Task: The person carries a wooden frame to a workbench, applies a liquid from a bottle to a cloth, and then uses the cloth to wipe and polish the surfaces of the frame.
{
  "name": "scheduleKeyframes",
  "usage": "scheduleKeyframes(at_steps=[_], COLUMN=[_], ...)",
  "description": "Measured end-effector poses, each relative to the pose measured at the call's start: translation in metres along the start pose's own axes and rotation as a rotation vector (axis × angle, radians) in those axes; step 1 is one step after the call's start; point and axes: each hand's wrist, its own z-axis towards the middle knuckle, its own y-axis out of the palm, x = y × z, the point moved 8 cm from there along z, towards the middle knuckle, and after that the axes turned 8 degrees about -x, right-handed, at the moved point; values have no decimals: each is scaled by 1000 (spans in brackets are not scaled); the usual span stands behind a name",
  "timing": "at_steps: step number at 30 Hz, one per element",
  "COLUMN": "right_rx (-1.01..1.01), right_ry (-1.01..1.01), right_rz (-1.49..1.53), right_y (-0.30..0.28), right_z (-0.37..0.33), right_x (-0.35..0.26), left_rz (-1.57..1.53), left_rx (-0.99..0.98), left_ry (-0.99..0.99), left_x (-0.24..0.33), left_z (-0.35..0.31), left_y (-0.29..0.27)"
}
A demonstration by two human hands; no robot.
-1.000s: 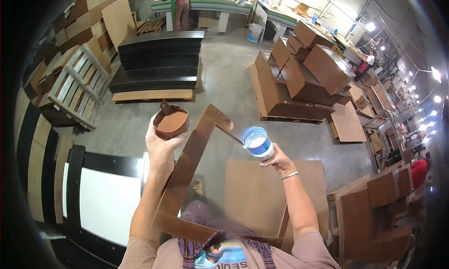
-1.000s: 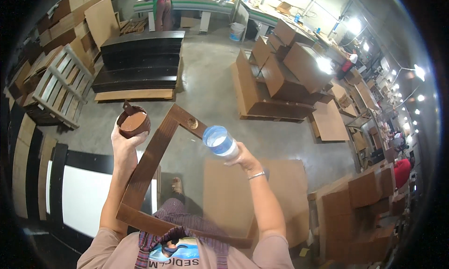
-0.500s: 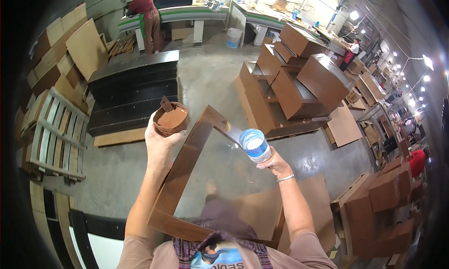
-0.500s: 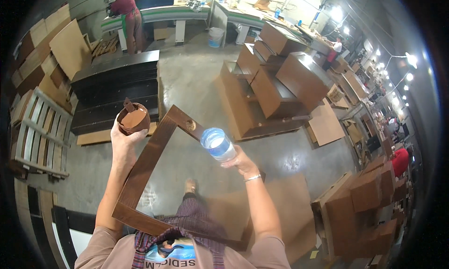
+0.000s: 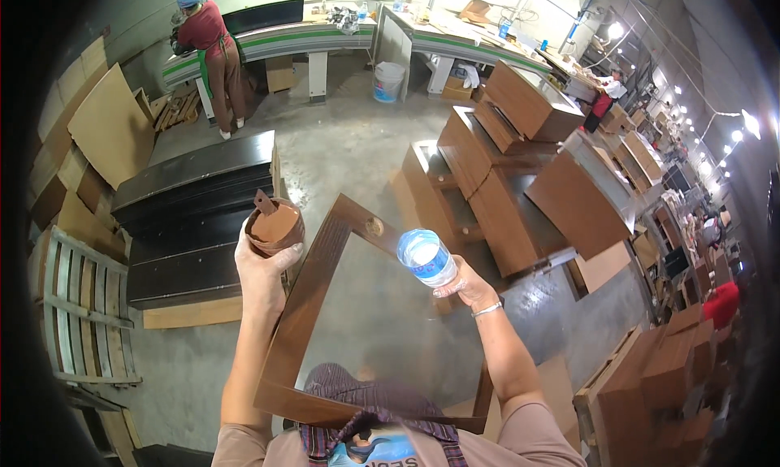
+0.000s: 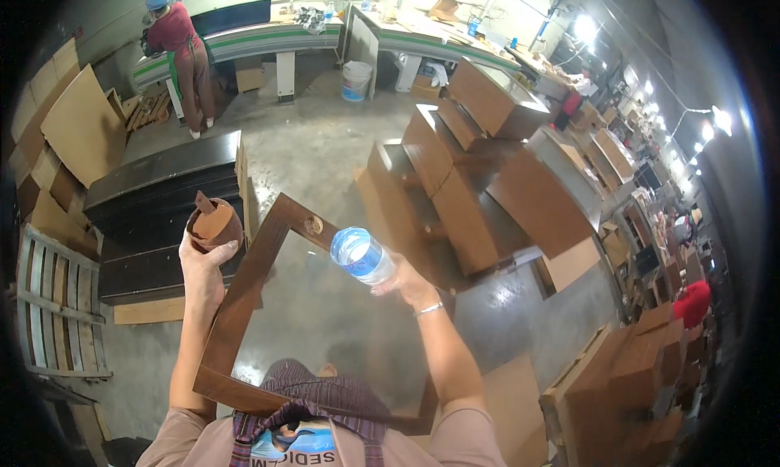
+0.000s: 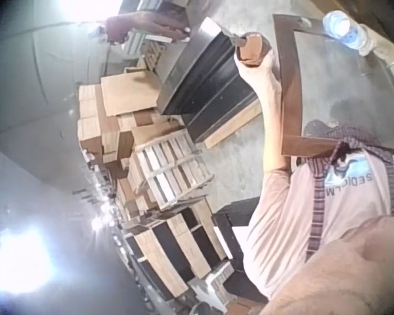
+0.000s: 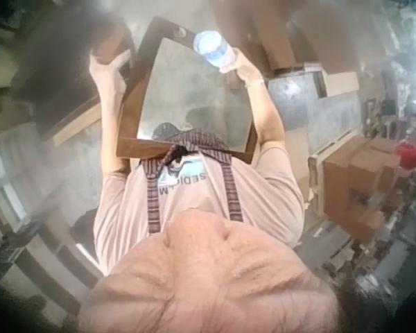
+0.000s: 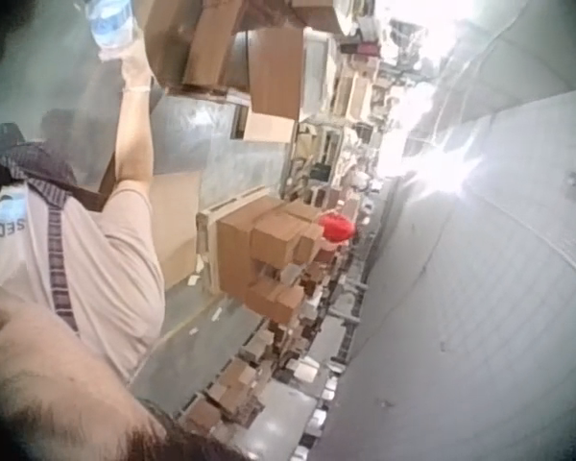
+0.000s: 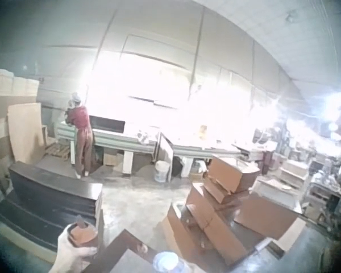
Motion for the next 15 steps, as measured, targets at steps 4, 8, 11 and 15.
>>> scheduleKeyframes(at_steps=[4,8,11,15], right_rx=[68,115,145,174], right_ry=[-41,-89,-85,-30], right_rz=[45,61,101,65], right_y=[-61,-128,-183,-255], right_z=[84,171,240,320], right_x=[-23,-47,-65,-77], left_rz=[-39,-40,-84,-50], left_rx=[-23,-81,-113,-158], left_ry=[-10,-13,-14,-47], left_x=[-43,-80,-101,-124], left_z=[104,220,313,431], left_y=[18,41,56,86])
